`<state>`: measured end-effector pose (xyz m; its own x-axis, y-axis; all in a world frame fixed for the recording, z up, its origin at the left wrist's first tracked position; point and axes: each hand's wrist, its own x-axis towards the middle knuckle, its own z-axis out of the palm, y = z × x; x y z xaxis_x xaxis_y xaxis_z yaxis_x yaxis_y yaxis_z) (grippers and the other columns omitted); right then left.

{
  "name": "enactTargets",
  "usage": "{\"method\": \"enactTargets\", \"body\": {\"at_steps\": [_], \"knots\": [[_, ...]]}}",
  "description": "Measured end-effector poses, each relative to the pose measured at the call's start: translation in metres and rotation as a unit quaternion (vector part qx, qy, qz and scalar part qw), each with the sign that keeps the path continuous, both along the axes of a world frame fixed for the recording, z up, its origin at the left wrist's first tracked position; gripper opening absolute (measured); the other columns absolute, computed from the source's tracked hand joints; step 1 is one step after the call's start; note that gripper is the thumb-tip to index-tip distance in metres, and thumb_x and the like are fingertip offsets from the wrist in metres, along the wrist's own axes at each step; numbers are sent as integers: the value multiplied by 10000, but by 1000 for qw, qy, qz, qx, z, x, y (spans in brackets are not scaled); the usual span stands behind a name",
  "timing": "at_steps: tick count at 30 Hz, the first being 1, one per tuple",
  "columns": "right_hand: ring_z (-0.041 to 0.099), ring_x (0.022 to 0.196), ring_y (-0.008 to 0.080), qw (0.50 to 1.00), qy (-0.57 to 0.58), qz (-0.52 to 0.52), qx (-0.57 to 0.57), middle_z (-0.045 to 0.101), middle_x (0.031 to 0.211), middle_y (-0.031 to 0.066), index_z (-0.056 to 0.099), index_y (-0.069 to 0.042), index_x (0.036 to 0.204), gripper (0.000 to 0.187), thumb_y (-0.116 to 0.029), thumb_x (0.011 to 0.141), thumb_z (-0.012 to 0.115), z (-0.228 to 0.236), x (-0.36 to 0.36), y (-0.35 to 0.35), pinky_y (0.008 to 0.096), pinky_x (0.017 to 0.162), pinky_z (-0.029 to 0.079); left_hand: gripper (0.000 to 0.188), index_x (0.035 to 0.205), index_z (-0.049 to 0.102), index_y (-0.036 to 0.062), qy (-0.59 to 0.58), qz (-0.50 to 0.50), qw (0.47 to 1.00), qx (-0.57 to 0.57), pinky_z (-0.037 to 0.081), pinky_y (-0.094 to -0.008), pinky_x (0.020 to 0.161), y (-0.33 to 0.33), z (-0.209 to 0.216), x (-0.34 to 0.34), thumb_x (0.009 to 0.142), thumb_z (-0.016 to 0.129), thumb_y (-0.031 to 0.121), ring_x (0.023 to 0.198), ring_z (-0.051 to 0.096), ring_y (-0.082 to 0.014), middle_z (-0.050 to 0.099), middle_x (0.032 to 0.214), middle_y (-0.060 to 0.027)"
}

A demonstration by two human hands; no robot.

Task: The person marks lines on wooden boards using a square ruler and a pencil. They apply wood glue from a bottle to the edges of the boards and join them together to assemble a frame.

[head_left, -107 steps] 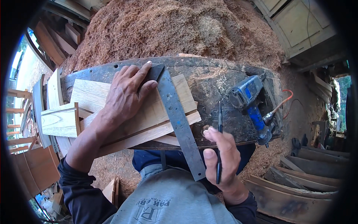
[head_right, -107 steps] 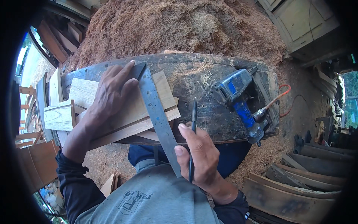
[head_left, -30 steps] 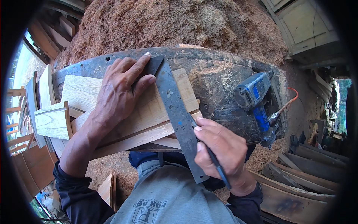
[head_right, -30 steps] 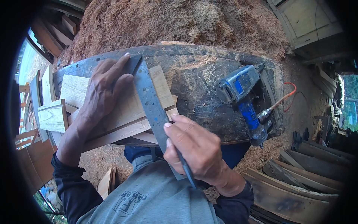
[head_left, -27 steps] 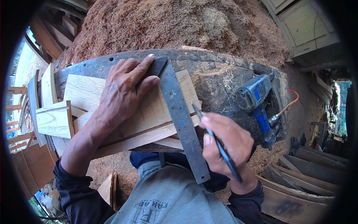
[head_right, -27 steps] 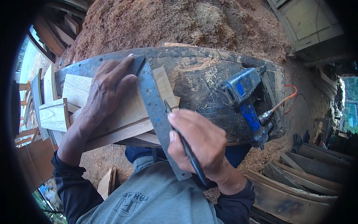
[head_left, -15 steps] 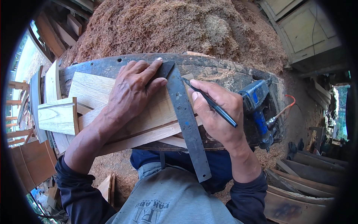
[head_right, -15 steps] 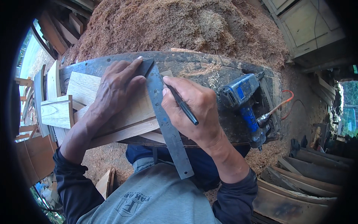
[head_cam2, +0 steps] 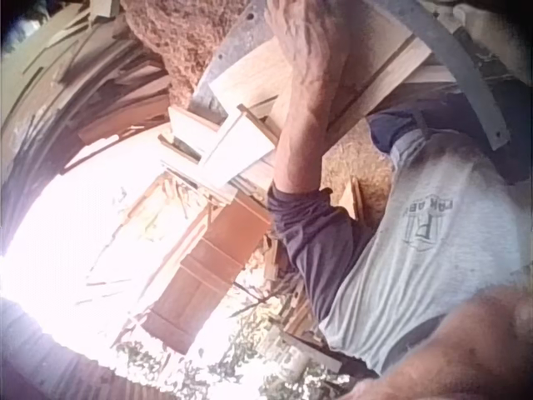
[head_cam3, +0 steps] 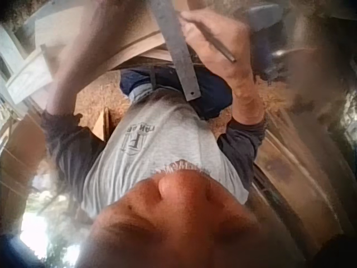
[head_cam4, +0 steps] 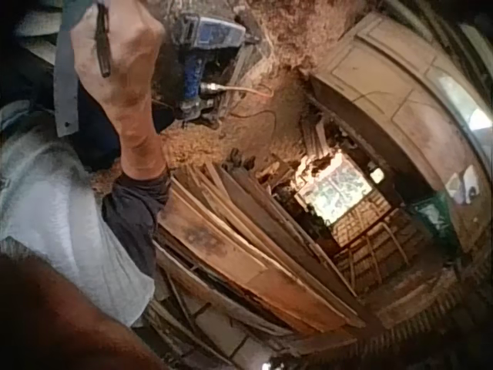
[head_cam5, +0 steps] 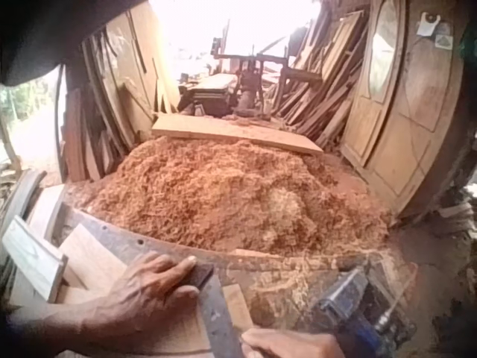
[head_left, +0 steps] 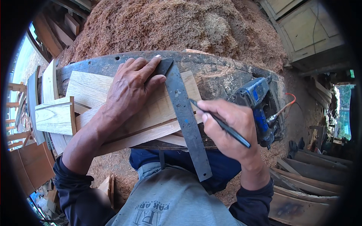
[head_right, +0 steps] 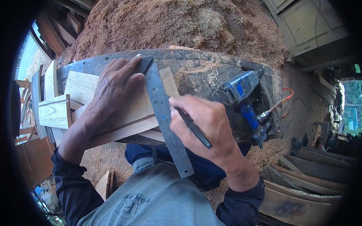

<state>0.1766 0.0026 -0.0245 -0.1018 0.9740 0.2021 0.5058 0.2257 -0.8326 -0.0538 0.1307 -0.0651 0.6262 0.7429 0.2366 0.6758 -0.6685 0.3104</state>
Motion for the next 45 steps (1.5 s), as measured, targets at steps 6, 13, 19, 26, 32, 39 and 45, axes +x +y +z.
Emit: {"method": "enactTargets", "body": {"at_steps": [6, 13, 19, 26, 32, 39, 45], "knots": [[750, 815, 256, 1000, 14, -4, 15, 723, 987, 253, 677, 103, 1006, 225, 40, 797, 625, -3, 0, -22, 324, 736, 605, 561, 1330, 583, -7, 3, 0, 1000, 2, 443, -420, 920, 0, -3, -2, 971, 573, 424, 986, 567, -313, 627, 1026, -152], [748, 797, 253, 1000, 5, -26, 17, 719, 1023, 255, 662, 88, 948, 196, 80, 759, 610, -3, -4, -36, 321, 721, 608, 556, 1330, 580, -7, 3, -6, 1000, 10, 442, -415, 924, 1, -2, -1, 973, 572, 419, 990, 567, -315, 625, 1029, -151], [736, 809, 351, 1000, 4, -15, -15, 707, 963, 270, 656, 67, 922, 171, 19, 759, 672, -1, 2, -45, 358, 710, 606, 555, 1336, 575, -6, -9, -12, 1000, 15, 444, -413, 919, 1, -4, -3, 978, 564, 418, 976, 565, -314, 619, 1009, -150], [741, 770, 293, 999, 24, -25, -18, 719, 921, 236, 675, 73, 966, 192, -2, 790, 667, 3, 9, -43, 348, 664, 594, 556, 1343, 568, -11, 2, 0, 1000, 8, 444, -411, 927, -1, 3, -4, 981, 562, 411, 979, 565, -315, 621, 1019, -153], [714, 837, 162, 995, 23, -75, 66, 743, 974, 154, 673, 85, 1119, 244, -61, 931, 624, -18, -10, 24, 269, 751, 560, 530, 1318, 581, -12, -16, -7, 1000, 12, 444, -412, 914, -1, 0, -3, 981, 560, 396, 981, 568, -319, 627, 1013, -154], [722, 951, 340, 996, 34, -66, 49, 718, 1016, 236, 698, 47, 1085, 230, -63, 887, 660, -24, -13, 30, 365, 813, 566, 497, 1286, 589, -10, -50, -28, 998, 2, 445, -422, 882, -1, -1, -3, 962, 589, 367, 982, 566, -330, 624, 1014, -171], [725, 816, 254, 998, 2, -49, 46, 723, 884, 195, 709, 40, 984, 182, -52, 845, 637, 0, -15, 10, 339, 720, 552, 516, 1295, 558, -2, -11, -13, 1000, -15, 429, -435, 904, -7, 14, -11, 988, 531, 412, 1011, 553, -335, 621, 1037, -188]]}}
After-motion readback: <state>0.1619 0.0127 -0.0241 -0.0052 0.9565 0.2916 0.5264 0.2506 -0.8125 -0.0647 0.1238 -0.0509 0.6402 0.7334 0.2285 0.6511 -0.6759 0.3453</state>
